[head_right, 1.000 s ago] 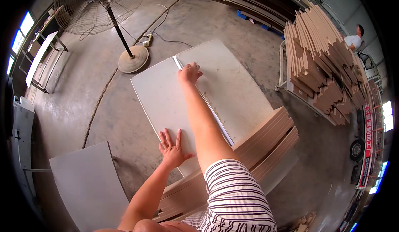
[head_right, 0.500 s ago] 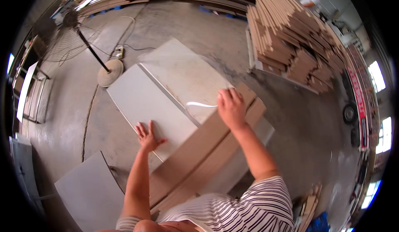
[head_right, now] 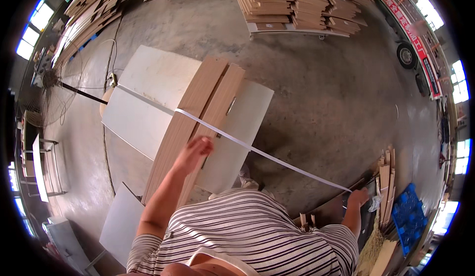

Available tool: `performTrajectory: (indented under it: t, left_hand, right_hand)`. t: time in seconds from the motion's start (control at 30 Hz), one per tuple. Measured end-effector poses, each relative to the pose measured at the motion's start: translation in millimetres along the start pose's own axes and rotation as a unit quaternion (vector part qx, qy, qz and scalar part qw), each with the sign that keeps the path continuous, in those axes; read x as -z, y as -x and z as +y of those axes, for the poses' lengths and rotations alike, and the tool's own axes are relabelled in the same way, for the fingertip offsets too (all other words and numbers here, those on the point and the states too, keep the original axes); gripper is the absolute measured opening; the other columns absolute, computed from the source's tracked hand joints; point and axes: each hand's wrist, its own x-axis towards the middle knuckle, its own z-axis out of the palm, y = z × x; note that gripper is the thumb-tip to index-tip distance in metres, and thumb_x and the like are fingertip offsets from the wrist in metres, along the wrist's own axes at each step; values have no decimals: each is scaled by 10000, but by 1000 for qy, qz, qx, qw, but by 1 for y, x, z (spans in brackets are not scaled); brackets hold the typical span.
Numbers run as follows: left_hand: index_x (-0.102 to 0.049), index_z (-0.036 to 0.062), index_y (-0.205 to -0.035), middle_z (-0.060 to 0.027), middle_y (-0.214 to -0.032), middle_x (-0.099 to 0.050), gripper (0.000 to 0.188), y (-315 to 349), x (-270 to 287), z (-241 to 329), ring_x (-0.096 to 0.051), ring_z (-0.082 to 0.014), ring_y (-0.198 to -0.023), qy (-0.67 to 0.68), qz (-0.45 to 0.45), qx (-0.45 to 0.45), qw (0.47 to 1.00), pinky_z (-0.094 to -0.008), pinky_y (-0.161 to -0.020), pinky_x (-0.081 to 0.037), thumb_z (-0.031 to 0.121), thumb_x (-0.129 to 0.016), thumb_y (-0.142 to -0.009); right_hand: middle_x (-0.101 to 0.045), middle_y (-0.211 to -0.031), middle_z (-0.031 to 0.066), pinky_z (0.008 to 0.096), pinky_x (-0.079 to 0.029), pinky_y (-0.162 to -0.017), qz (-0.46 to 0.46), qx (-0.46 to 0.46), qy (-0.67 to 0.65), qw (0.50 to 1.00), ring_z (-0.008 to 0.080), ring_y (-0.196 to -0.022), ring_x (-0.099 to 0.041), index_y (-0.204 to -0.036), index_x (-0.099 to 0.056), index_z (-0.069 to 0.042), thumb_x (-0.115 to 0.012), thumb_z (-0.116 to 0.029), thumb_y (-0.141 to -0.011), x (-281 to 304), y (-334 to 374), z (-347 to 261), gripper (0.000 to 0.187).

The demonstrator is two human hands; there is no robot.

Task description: The person tightens a strap around a stack of wooden boards on a truck, moves to a workbench to wrap a plastic band around several smaller boards, and then gathers more boards from a large pallet to bring to the workbench.

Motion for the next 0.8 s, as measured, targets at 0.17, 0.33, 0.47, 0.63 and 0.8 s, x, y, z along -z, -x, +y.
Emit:
performTrajectory:
  t: [0.17, 0.33, 0.47, 0.63, 0.8]
  left_hand:
    - [-101, 57, -1436, -172, -1467, -150, 1015, -1, -58, -29, -243, -384, -1314, -22, -82, 295, 952, -558, -993, -293, 642, -581, -760]
    - [-103, 63, -1436, -172, -1377, -339, 805, 18, -105, 2, -328, -261, -1288, -125, -154, 111, 974, -393, -1049, -298, 470, -523, -882]
    - [-537, 21, -1102, -100, -1061, -582, 298, 26, -83, 36, -556, -193, -988, 116, -43, 16, 992, -339, -930, -423, 266, -491, -939]
    - [-554, 19, -1061, -111, -1005, -598, 255, 92, -51, 178, -560, -207, -979, 13, 8, -370, 929, -354, -931, -426, 222, -445, -955]
    - [-484, -39, -1207, -155, -1149, -571, 333, 169, -26, 265, -550, -234, -1068, -30, 132, -473, 871, -363, -989, -411, 167, -474, -945]
  right_hand:
    - [-598, -732, 179, 455, -427, -559, 168, 296, -493, 801, 368, -677, -585, -861, -562, -69, -488, -210, -883, -13, 0, -160, 161]
    - [-618, -895, 149, 445, -487, -646, 146, 556, -540, 615, 365, -771, -600, -1022, -497, -49, -456, -175, -903, 185, 154, -279, 178]
    - [-610, -888, 151, 407, -503, -659, 171, 565, -540, 600, 341, -748, -601, -1012, -459, -55, -469, -157, -900, 203, 173, -307, 153]
    - [-614, -706, 163, 425, -516, -631, 226, 461, -420, 748, 336, -660, -611, -836, -542, -56, -448, -256, -922, 192, 132, -314, 237]
    - [-620, -710, 228, 485, -493, -688, 135, 301, -508, 795, 414, -732, -606, -804, -615, -25, -307, -512, -935, 227, 128, -301, 591]
